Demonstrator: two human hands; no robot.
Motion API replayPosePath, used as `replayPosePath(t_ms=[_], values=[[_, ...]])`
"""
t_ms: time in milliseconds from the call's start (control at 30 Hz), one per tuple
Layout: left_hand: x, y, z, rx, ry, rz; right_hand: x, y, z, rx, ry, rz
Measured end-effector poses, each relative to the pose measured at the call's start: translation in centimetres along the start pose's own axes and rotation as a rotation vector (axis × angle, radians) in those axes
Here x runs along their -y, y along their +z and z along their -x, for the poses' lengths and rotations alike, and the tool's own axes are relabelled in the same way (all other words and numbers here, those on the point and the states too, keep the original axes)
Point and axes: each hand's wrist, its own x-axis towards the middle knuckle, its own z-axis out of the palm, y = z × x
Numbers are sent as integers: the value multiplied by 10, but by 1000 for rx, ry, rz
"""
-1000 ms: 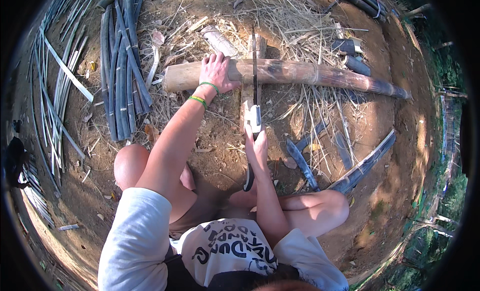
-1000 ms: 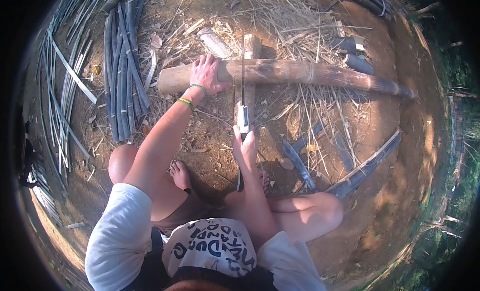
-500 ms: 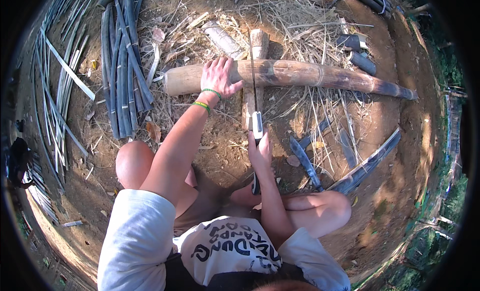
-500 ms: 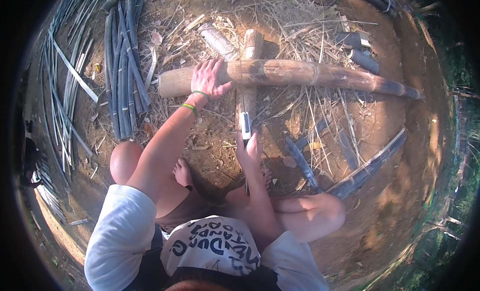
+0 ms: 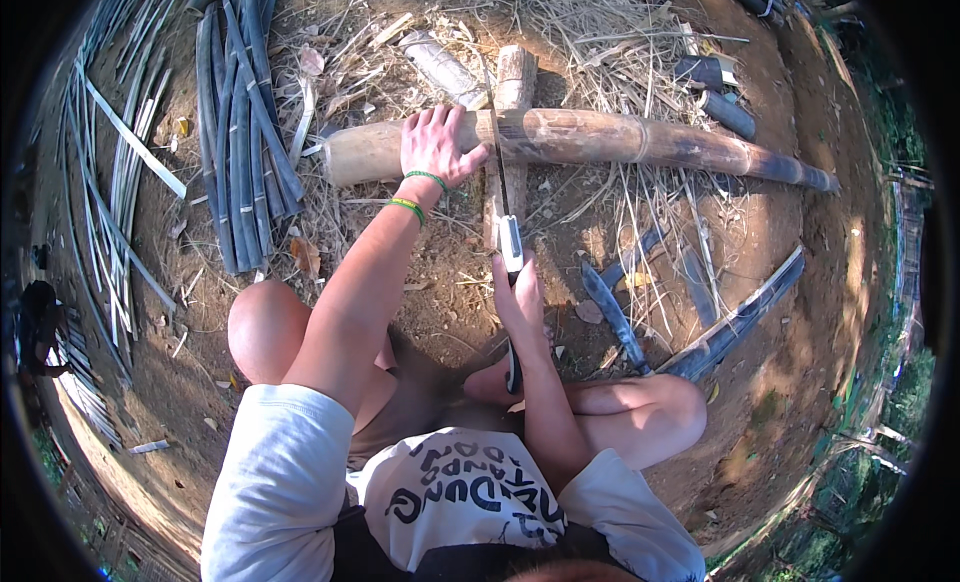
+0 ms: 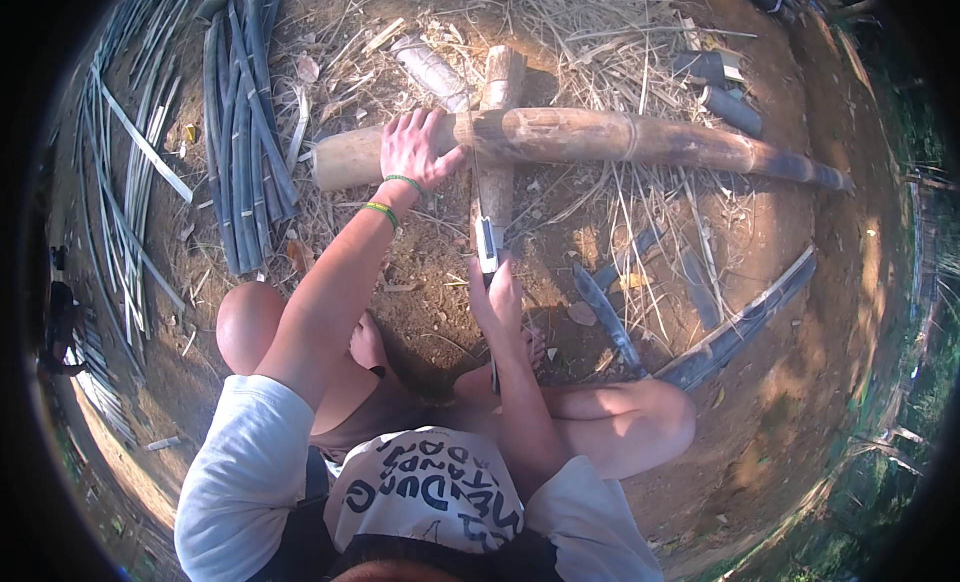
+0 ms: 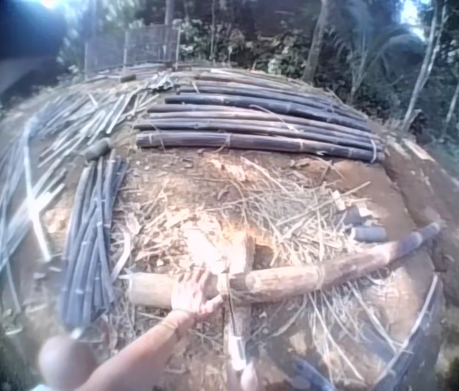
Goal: The person is sawing a piece of bamboo with a hand saw. They hold the bamboo steady with one hand while moving the saw back and forth through the material.
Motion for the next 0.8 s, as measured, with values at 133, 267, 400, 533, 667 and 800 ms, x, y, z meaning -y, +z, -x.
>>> replayPosePath(t_ms=[133,267,400,533,667,800], values=[[7,-2,-22,65,-33,8,-6,2,0,-20,-72,-3],[16,-12,-47,270,-91,32,-8,3,-5,-23,-22,-1],[20,-20,-67,388,-87,21,-7,8,-15,-40,-67,-2],[23,-25,-81,442,-81,-3,-4,17,-23,-15,-71,-94],[20,-30,-95,505,-93,-71,-6,21,-26,-29,-71,-98],[30,-23,-102,490,-96,-67,0,22,-31,-17,-68,-68]])
